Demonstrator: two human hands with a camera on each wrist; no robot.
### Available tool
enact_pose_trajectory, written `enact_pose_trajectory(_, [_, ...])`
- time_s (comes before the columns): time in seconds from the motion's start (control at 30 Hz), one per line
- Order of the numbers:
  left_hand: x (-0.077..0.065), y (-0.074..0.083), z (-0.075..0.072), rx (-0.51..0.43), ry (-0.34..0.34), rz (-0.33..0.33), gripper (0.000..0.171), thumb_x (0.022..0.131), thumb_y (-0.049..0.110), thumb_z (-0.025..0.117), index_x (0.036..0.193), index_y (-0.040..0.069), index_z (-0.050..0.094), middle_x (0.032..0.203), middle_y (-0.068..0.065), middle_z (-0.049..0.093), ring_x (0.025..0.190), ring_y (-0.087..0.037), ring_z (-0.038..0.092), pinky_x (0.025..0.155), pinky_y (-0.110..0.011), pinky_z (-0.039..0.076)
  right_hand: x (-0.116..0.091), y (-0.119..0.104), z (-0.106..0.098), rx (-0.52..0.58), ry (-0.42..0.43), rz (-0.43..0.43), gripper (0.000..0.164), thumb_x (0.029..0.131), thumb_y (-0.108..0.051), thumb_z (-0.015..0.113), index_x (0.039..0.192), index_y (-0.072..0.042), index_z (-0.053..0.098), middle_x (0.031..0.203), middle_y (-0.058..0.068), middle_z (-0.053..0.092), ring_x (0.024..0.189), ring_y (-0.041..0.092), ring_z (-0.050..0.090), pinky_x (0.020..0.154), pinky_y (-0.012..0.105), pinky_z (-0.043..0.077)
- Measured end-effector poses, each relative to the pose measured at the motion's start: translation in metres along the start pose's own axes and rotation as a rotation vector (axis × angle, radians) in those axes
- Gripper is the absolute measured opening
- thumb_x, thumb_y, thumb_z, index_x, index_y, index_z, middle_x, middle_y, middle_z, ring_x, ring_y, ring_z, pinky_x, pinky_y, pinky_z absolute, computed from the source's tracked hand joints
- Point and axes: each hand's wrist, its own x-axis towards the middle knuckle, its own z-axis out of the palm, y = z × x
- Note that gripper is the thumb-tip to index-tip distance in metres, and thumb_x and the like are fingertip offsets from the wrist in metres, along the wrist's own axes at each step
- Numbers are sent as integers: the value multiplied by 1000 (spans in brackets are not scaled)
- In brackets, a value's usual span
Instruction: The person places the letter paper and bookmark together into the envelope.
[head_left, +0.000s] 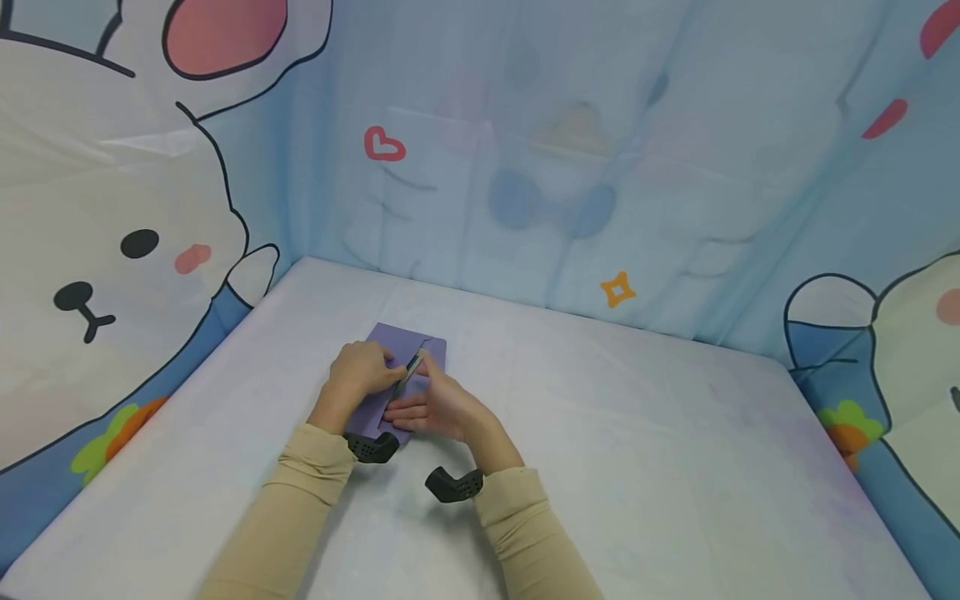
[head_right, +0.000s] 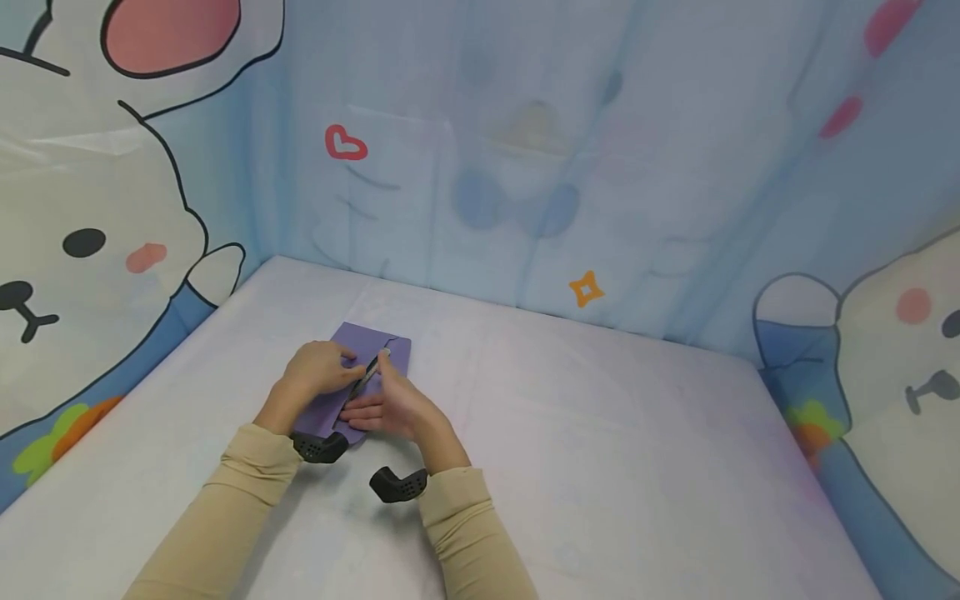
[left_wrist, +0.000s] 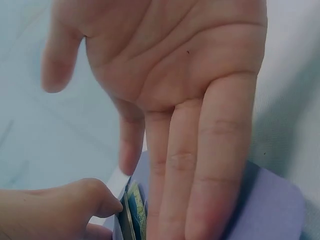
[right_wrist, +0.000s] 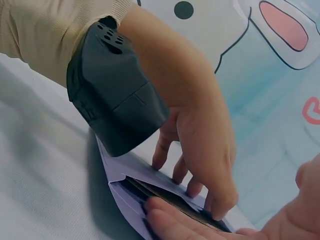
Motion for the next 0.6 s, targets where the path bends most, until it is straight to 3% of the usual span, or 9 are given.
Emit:
enact_pose_trajectory(0.4, [-1, 1, 1, -3, 10, 12, 49, 77, 43, 56, 115, 13, 64, 118, -13, 60, 110, -36, 52, 85, -46, 45, 13, 2, -15, 203, 161, -85, 68, 92, -57, 18, 142, -14, -1, 121, 35, 49, 110, 38, 54, 91, 43, 45])
enact_pose_trajectory(0.6, [-1, 0, 0, 11, 18, 27, 48, 78, 43, 56, 114, 12, 64, 118, -14, 61, 110, -37, 52, 86, -47, 44, 16, 1, -17, 293, 175, -152, 70, 92, -57, 16, 144, -15, -5, 128, 36, 42, 118, 40, 47, 98, 44, 39])
